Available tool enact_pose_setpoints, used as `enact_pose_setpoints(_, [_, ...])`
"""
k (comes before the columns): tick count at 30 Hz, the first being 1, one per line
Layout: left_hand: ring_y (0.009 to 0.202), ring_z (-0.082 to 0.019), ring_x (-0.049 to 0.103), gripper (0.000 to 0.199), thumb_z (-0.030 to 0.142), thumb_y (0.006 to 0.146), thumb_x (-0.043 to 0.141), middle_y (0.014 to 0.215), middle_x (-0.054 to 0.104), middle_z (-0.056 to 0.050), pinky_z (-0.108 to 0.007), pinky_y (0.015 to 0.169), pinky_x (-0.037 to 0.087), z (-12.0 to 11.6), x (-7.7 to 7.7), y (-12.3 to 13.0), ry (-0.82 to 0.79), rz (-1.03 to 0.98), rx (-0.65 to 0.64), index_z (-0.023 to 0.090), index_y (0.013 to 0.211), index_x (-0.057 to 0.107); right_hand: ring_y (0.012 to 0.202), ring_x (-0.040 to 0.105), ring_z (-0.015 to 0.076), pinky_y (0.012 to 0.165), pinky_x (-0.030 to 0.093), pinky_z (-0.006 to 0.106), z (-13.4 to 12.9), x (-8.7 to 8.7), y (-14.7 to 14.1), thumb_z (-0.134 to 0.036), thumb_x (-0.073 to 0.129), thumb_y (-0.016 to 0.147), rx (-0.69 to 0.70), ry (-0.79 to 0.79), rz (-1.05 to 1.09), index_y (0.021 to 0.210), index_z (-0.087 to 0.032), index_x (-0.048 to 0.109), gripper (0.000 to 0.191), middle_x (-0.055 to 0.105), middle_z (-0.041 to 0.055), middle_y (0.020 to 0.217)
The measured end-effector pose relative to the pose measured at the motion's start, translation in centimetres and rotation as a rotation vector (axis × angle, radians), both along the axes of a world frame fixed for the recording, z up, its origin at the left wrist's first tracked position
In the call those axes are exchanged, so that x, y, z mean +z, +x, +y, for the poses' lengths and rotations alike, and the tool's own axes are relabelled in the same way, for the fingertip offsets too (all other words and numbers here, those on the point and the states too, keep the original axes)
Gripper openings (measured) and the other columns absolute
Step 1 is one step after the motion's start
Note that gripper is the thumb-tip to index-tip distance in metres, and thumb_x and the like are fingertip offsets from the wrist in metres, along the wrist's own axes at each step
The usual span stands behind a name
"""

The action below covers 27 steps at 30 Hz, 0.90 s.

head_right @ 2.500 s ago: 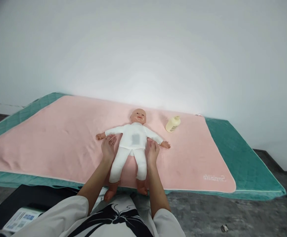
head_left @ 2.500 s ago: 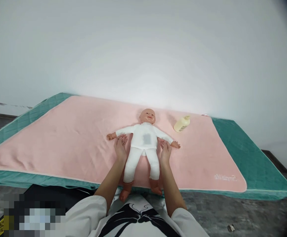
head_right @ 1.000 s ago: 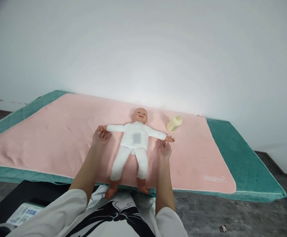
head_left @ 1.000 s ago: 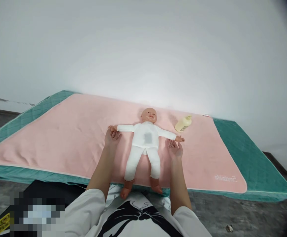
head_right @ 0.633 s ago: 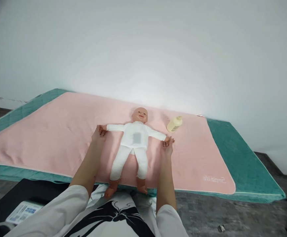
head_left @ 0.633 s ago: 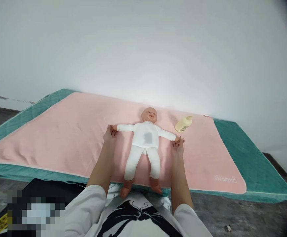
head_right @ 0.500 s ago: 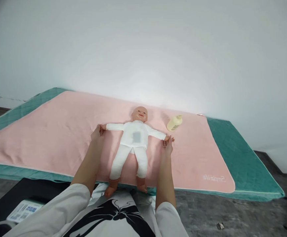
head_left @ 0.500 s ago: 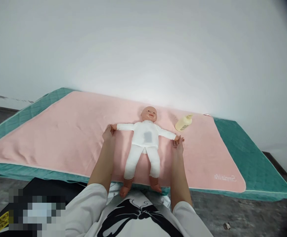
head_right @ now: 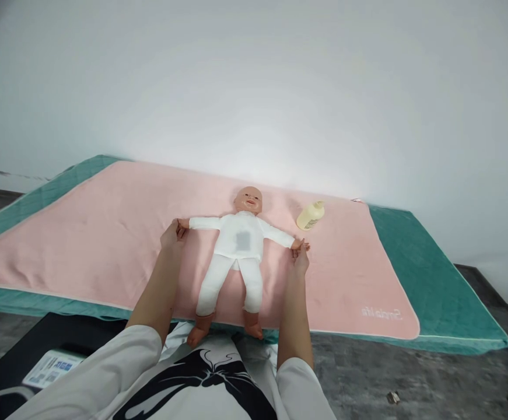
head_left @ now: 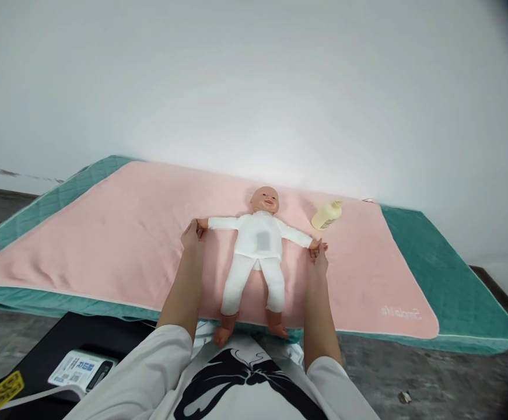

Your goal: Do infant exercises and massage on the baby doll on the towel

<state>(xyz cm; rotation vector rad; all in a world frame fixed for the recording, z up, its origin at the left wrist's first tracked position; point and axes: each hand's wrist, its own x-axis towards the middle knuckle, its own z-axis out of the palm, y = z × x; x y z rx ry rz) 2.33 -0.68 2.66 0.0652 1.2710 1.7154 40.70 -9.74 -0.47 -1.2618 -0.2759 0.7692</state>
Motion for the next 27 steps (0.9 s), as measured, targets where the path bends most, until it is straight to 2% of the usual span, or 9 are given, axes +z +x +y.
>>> enact_pose_setpoints(5, [0.080, -0.015, 0.068, 0.012, 0.023, 0.085, 0.066, 0.083, 0.067, -0.004, -0.030, 0.078, 0.056, -1.7, 0.7, 1.1, 0.041, 0.223, 0.028, 0.015, 0.093, 0.066, 0.110, 0.068, 0.0205, 0.099, 0.056, 0.037, -1.2, 1.4, -0.1, -0.036, 0.065, 0.085, -0.031, -0.065, 0.104, 0.106, -0.015, 0.064, 0.029, 0.072, 0.0100, 0.112])
enact_pose_setpoints(8, [0.093, -0.017, 0.068, 0.013, 0.021, 0.082, 0.067, 0.092, 0.069, -0.006, -0.029, 0.087, 0.054, -2.5, 1.4, 2.0, 0.108, 0.364, 0.065, 0.014, 0.093, 0.066, 0.111, 0.068, 0.0214, 0.097, 0.057, 0.037, -1.7, 3.1, -0.4, -0.035, 0.070, 0.080, -0.022, -0.042, 0.108, 0.111, -0.015, 0.064, 0.037, 0.069, 0.0104, 0.119])
enact_pose_setpoints(11, [0.106, -0.018, 0.065, 0.023, 0.020, 0.078, 0.072, 0.104, 0.069, -0.007, -0.030, 0.095, 0.051, -3.4, 2.6, 3.0, 0.192, 0.464, 0.082, 0.016, 0.100, 0.066, 0.118, 0.064, 0.0210, 0.097, 0.056, 0.035, -2.0, 5.3, -1.1, -0.036, 0.076, 0.074, -0.002, 0.017, 0.065, 0.116, -0.017, 0.065, 0.047, 0.065, 0.0079, 0.128])
enact_pose_setpoints(13, [0.107, -0.019, 0.066, 0.030, 0.024, 0.077, 0.074, 0.109, 0.070, -0.008, -0.033, 0.095, 0.053, -4.1, 3.6, 3.9, 0.285, 0.577, 0.035, 0.017, 0.105, 0.065, 0.121, 0.061, 0.0224, 0.099, 0.055, 0.036, -2.0, 6.7, -2.0, -0.039, 0.078, 0.071, 0.027, 0.061, -0.019, 0.117, -0.017, 0.066, 0.052, 0.064, 0.0082, 0.130])
enact_pose_setpoints(16, [0.103, -0.021, 0.068, 0.031, 0.028, 0.080, 0.072, 0.111, 0.071, -0.008, -0.041, 0.099, 0.052, -5.4, 5.1, 5.9, 0.430, 0.878, -0.083, 0.020, 0.109, 0.065, 0.123, 0.060, 0.0239, 0.106, 0.049, 0.041, -2.1, 8.3, -3.8, -0.042, 0.077, 0.072, 0.102, 0.134, -0.214, 0.121, -0.016, 0.065, 0.057, 0.065, 0.0103, 0.130])
enact_pose_setpoints(18, [0.097, -0.020, 0.071, 0.025, 0.026, 0.082, 0.070, 0.106, 0.074, -0.005, -0.047, 0.113, 0.038, -6.4, 5.7, 7.4, 0.504, 1.150, -0.162, 0.022, 0.107, 0.067, 0.123, 0.060, 0.0240, 0.109, 0.045, 0.043, -2.4, 9.0, -5.5, -0.042, 0.073, 0.076, 0.179, 0.161, -0.350, 0.125, -0.015, 0.064, 0.057, 0.067, 0.0115, 0.128])
enact_pose_setpoints(21, [0.092, -0.019, 0.073, 0.019, 0.024, 0.088, 0.063, 0.104, 0.076, -0.003, -0.050, 0.122, 0.023, -7.5, 5.8, 9.5, 0.664, 1.485, -0.281, 0.023, 0.106, 0.068, 0.120, 0.062, 0.0247, 0.111, 0.043, 0.046, -3.1, 9.0, -8.0, -0.042, 0.066, 0.084, 0.302, 0.144, -0.591, 0.130, -0.015, 0.062, 0.054, 0.069, 0.0120, 0.124])
enact_pose_setpoints(24, [0.103, -0.019, 0.071, 0.018, 0.023, 0.093, 0.056, 0.111, 0.075, -0.003, -0.048, 0.121, 0.023, -8.3, 5.2, 10.4, 0.798, 1.675, -0.410, 0.024, 0.107, 0.068, 0.126, 0.059, 0.0252, 0.112, 0.042, 0.045, -3.8, 8.1, -10.0, -0.039, 0.059, 0.089, 0.433, 0.156, -0.864, 0.127, -0.018, 0.065, 0.044, 0.066, 0.0096, 0.129])
enact_pose_setpoints(27, [0.113, -0.020, 0.067, 0.021, 0.021, 0.095, 0.053, 0.118, 0.072, -0.005, -0.047, 0.121, 0.024, -8.9, 4.4, 10.1, 0.869, 1.776, -0.494, 0.022, 0.111, 0.067, 0.132, 0.054, 0.0226, 0.114, 0.041, 0.042, -4.1, 6.7, -11.1, -0.034, 0.054, 0.092, 0.536, 0.187, -1.066, 0.125, -0.024, 0.067, 0.037, 0.064, 0.0048, 0.133])
